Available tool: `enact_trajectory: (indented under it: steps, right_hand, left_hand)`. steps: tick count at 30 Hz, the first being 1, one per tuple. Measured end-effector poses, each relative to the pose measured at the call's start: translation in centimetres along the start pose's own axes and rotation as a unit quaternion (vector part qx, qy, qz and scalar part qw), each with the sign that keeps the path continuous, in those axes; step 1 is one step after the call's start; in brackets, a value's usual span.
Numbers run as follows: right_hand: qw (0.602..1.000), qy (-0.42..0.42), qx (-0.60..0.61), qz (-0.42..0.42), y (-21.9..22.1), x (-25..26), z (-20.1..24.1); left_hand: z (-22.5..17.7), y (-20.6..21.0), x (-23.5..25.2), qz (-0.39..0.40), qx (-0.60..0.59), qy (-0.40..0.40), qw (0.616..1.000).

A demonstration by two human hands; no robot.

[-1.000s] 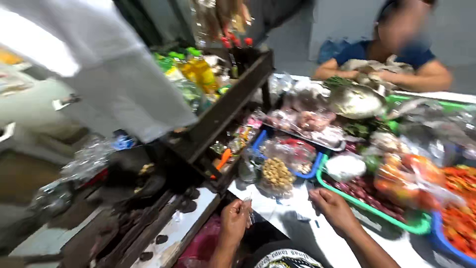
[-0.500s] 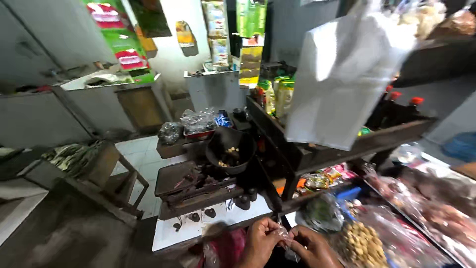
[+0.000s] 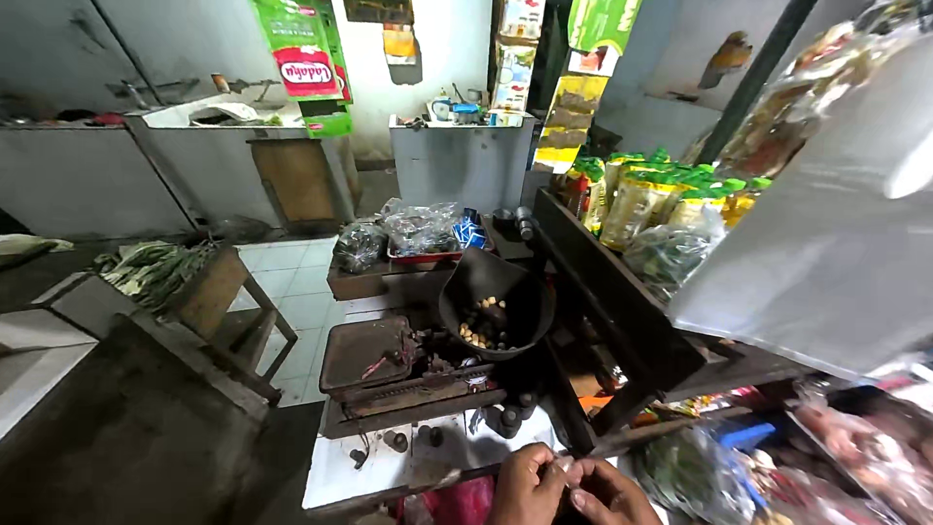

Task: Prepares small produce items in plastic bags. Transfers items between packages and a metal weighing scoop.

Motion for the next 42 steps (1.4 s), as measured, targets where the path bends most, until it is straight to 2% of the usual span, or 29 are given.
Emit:
enact_trajectory:
  steps: [2, 5, 7, 9, 12, 14, 16, 18, 20, 21, 22, 24, 25, 27, 31, 33, 35, 37, 38, 40, 42]
  right_hand:
    - [0.999, 0.027, 0.029, 0.01, 0.5, 0.6, -0.5]
    - [0.989, 0.11, 0.102, 0.003, 1.0, 1.1, -1.8]
    - [0.974, 0.16, 0.136, -0.082, 0.3, 1.5, -2.8]
    - [0.965, 0.162, 0.123, -0.163, -0.8, 2.1, -3.3]
    - [0.983, 0.128, 0.021, -0.127, -0.3, 3.0, -2.3]
    - [0.986, 0.133, 0.022, -0.094, 1.1, 3.2, -2.3]
    - [0.987, 0.134, 0.031, -0.089, 2.3, 3.5, -2.9]
    - [0.985, 0.106, -0.042, -0.128, 2.1, 4.2, -3.7]
    - [0.973, 0.066, -0.148, -0.165, 1.4, 5.0, -3.3]
    - [0.966, 0.041, -0.198, -0.162, 1.4, 5.2, -2.8]
    - [0.961, 0.014, -0.238, -0.142, 1.8, 5.4, -2.0]
    - [0.952, -0.046, -0.297, -0.062, 4.0, 5.0, 0.7]
    - [0.944, -0.072, -0.323, -0.021, 5.4, 4.6, 2.1]
    - [0.923, -0.11, -0.368, 0.033, 7.7, 4.4, 3.7]
    - [0.879, -0.052, -0.473, 0.045, 7.8, 5.6, 2.5]
    - [0.878, -0.072, -0.472, 0.017, 7.1, 6.3, 3.3]
    - [0.881, -0.209, -0.417, -0.084, 5.9, 7.0, 6.1]
    - [0.848, -0.329, -0.38, -0.166, 4.8, 8.9, 8.4]
    - [0.83, -0.361, -0.38, -0.189, 4.6, 10.5, 8.9]
    - [0.823, -0.374, -0.379, -0.199, 4.9, 14.1, 8.3]
    - [0.839, -0.369, -0.347, -0.199, 5.2, 17.1, 6.8]
  left_hand:
    - [0.5, 0.5, 0.2, 0.051, -0.053, -0.027, 0.997]
    - [1.3, 0.5, 0.6, 0.076, -0.118, -0.057, 0.989]
    - [1.9, -0.1, 0.9, 0.066, -0.098, -0.051, 0.992]
    - [3.0, -1.5, 1.3, 0.025, -0.021, -0.062, 0.998]
    - [3.6, -3.6, 1.9, -0.029, 0.026, -0.092, 0.995]
    - [2.6, -4.2, 2.1, -0.041, 0.005, -0.039, 0.998]
    - [1.0, -4.2, 1.7, -0.042, -0.02, 0.057, 0.997]
    - [-1.3, -4.3, 0.8, -0.037, -0.024, 0.163, 0.986]
    - [-3.4, -4.4, 0.1, -0.027, 0.048, 0.225, 0.973]
    - [-3.5, -4.5, 0.1, -0.031, 0.12, 0.222, 0.967]
    - [-3.0, -4.7, 0.5, -0.041, 0.21, 0.184, 0.959]
    - [-0.9, -5.8, 1.8, -0.051, 0.324, 0.072, 0.942]
    - [-0.4, -6.5, 2.3, -0.064, 0.334, 0.038, 0.94]
    - [-0.7, -7.5, 2.8, -0.101, 0.312, 0.019, 0.945]
    - [-0.6, -7.3, 2.4, -0.126, 0.314, 0.071, 0.938]
    - [-0.3, -7.3, 1.9, -0.123, 0.318, 0.097, 0.935]
    - [-0.1, -8.1, 1.5, -0.119, 0.31, 0.094, 0.939]
    - [0.0, -9.5, 0.9, -0.128, 0.297, 0.092, 0.942]
    - [0.0, -10.3, 0.4, -0.128, 0.291, 0.09, 0.944]
    - [-0.3, -11.9, -0.7, -0.128, 0.272, 0.088, 0.95]
    - [-0.4, -13.1, -1.7, -0.116, 0.241, 0.083, 0.96]
Point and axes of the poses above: each hand's wrist, its own x-axis towards the middle knuckle, its own y-axis out of the palm, z = x × y, the point moved 10 cm from there along x, towards the middle knuckle, and after that the axes turned 10 degrees about -z, right-handed, at the moved point
